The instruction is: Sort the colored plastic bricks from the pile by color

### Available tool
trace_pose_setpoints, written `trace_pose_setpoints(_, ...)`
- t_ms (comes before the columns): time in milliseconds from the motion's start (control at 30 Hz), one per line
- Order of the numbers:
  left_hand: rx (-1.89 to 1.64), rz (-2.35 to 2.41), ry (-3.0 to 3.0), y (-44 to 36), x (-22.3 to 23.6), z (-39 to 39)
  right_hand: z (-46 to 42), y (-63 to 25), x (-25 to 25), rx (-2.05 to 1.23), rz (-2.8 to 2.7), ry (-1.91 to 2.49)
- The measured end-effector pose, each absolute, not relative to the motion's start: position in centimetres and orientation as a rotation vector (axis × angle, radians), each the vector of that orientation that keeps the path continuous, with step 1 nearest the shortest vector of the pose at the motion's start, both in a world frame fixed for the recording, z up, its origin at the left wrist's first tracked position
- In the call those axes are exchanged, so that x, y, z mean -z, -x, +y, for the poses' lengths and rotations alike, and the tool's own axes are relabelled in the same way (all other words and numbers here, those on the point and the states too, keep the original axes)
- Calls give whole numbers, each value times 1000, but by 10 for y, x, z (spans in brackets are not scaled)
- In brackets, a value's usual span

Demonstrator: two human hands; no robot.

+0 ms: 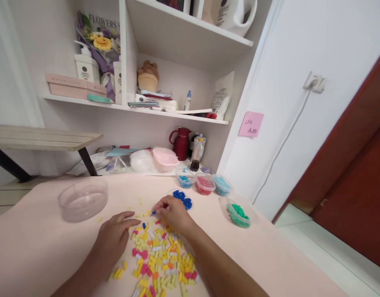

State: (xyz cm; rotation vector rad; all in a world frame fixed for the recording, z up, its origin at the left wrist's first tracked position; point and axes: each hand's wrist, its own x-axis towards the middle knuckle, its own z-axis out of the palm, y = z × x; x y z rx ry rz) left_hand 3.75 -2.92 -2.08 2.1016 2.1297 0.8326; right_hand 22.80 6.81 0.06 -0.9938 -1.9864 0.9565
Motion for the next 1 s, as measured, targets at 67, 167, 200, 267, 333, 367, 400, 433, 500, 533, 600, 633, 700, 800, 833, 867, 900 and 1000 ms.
trace_pose_setpoints(67, -862, 2126, -2127, -36, 24, -28, 75, -237, -8, -862, -1992, 980)
trace_pose_setpoints(167, -889, 2136, -2154, -34, 30, -25, 87, -254, -16, -736, -1955, 1028)
trace_pose_setpoints(200, -893, 2142, -2160, -34, 32, -24, 92, -260, -17, -685, -1933, 1058)
trace_pose_setpoints(267, -896, 2147, -2169, -33, 34, -22, 100, -271, -16, -583, -1898, 1111)
trace_pose_setpoints(333, -901, 2148, -2173, -32, 35, -21, 107, -280, -14, -484, -1878, 1155)
trace_pose_setpoints(367, -907, 2147, -2174, -32, 36, -21, 110, -283, -12, -440, -1875, 1176)
trace_pose_setpoints(400, -910, 2147, -2175, -32, 36, -20, 112, -285, -11, -402, -1877, 1194)
trace_pose_setpoints(433, -910, 2147, -2178, -32, 36, -20, 113, -287, -10, -368, -1885, 1209)
trace_pose_setpoints(500, -904, 2151, -2185, -32, 36, -20, 112, -287, -11, -320, -1929, 1222)
trace_pose_setpoints(533, -899, 2153, -2189, -32, 36, -20, 110, -286, -13, -309, -1971, 1216)
trace_pose_setpoints(600, -887, 2157, -2191, -32, 35, -21, 104, -283, -16, -312, -2091, 1189)
trace_pose_setpoints(633, -880, 2157, -2190, -32, 35, -21, 100, -281, -18, -312, -2166, 1178)
trace_pose_setpoints(700, -867, 2154, -2185, -32, 34, -22, 93, -277, -20, -293, -2316, 1181)
trace_pose_setpoints(800, -875, 2148, -2190, -33, 33, -22, 86, -273, -22, -243, -2458, 1218)
trace_pose_setpoints(833, -882, 2146, -2195, -33, 33, -22, 85, -272, -23, -223, -2487, 1238)
trace_pose_setpoints(867, -888, 2146, -2200, -33, 34, -22, 85, -272, -24, -198, -2515, 1262)
trace_pose_setpoints(900, -892, 2146, -2205, -33, 34, -22, 85, -272, -25, -168, -2546, 1288)
trace_pose_setpoints(1000, -890, 2147, -2207, -34, 35, -22, 84, -272, -27, -105, -2632, 1326)
